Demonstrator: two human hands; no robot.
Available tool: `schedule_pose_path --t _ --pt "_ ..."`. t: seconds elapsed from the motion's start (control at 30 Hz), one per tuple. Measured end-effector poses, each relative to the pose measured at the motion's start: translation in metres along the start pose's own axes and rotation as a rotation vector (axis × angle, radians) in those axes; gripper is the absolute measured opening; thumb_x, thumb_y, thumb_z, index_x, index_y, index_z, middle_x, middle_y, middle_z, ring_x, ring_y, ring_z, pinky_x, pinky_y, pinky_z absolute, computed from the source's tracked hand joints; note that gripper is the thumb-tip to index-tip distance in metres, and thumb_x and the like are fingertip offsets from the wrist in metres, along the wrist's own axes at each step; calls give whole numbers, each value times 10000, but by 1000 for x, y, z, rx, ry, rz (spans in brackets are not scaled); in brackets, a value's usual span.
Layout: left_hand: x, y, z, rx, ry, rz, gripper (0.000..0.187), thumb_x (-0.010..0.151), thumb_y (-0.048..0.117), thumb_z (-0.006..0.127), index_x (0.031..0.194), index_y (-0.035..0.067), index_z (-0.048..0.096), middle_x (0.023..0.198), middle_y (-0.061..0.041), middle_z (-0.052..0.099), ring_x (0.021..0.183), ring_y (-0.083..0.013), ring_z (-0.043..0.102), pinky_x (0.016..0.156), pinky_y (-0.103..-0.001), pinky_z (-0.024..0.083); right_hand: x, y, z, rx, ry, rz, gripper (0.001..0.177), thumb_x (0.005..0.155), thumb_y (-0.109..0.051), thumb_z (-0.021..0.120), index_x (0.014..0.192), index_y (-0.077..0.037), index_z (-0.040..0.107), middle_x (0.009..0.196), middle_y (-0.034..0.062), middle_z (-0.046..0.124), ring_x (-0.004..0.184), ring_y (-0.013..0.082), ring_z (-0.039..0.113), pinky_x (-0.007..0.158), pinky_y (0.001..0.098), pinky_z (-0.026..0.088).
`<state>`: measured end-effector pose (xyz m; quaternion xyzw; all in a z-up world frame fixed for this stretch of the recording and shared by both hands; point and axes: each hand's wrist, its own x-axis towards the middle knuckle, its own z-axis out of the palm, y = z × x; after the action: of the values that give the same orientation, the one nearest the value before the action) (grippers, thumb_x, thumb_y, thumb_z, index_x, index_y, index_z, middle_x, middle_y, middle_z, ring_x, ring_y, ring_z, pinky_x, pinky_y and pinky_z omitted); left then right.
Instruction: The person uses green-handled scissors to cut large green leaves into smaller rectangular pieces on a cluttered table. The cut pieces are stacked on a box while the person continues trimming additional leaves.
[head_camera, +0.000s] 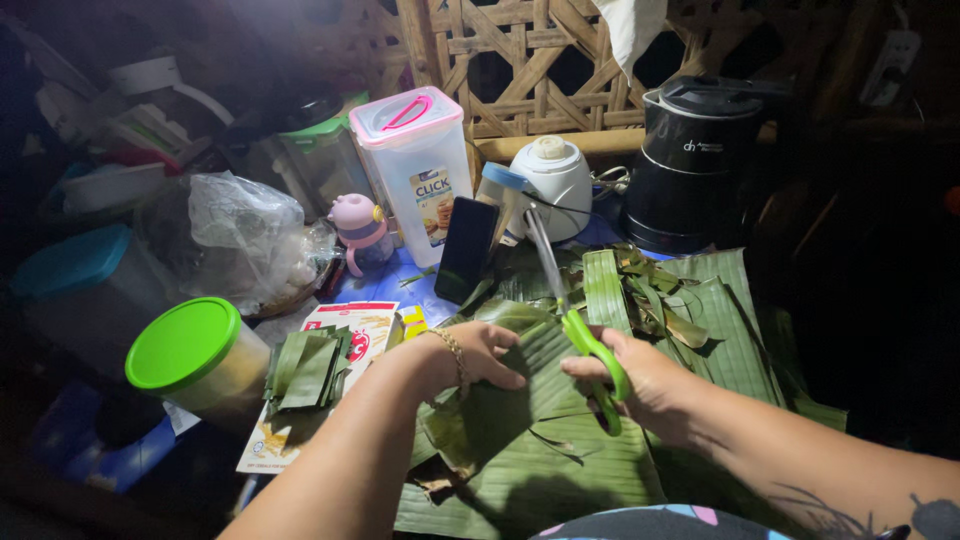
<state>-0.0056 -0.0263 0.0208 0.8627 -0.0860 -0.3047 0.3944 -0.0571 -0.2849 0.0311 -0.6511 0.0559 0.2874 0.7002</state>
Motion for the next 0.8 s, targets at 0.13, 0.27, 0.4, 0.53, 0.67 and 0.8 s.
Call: schedule_pose_path --t 0.13,0.27,0.4,0.53,0.67,0.8 --pt "-12 -13 9 -80 -58 14 597 682 312 874 1190 24 755 1107 -126 785 945 -184 704 840 -310 547 18 4 -11 49 133 -67 653 688 -165 859 1278 -89 587 843 63 619 657 182 561 559 307 485" --pt "-20 -50 14 -87 142 -114 599 687 263 949 1190 47 706 1088 -35 744 954 -120 697 868 -303 558 18 3 -30 57 230 23 538 762 -174 815 1227 -66 567 871 76 646 696 173 592 587 296 517" --pt "-18 -78 19 -188 264 -227 595 676 229 915 1215 103 695 1017 -40 763 894 -155 706 796 -343 566 6 0 -51 -90 43 140 441 841 -380 733 1107 -84 543 845 54 628 691 156 573 584 309 508" --pt "-14 -90 16 -153 292 -204 485 709 226 901 1138 50 756 964 -69 782 830 -153 693 731 -315 554 -21 6 -83 -148 -267 321 434 875 -478 671 1035 -99 533 845 49 640 698 172 582 611 330 543" --pt "-10 -87 7 -117 229 -279 403 776 248 881 1111 66 750 911 -81 744 726 -181 654 621 -352 533 -41 9 -117 -222 -464 483 361 917 -431 684 1155 -196 550 892 36 645 784 149 627 689 305 557" --pt "-1 -77 6 -415 204 -292 394 768 212 862 1147 158 772 915 1 756 750 -127 678 602 -349 535 -46 17 -123 -281 -624 514 363 976 -400 668 1176 -132 529 945 35 641 832 144 634 689 296 540"
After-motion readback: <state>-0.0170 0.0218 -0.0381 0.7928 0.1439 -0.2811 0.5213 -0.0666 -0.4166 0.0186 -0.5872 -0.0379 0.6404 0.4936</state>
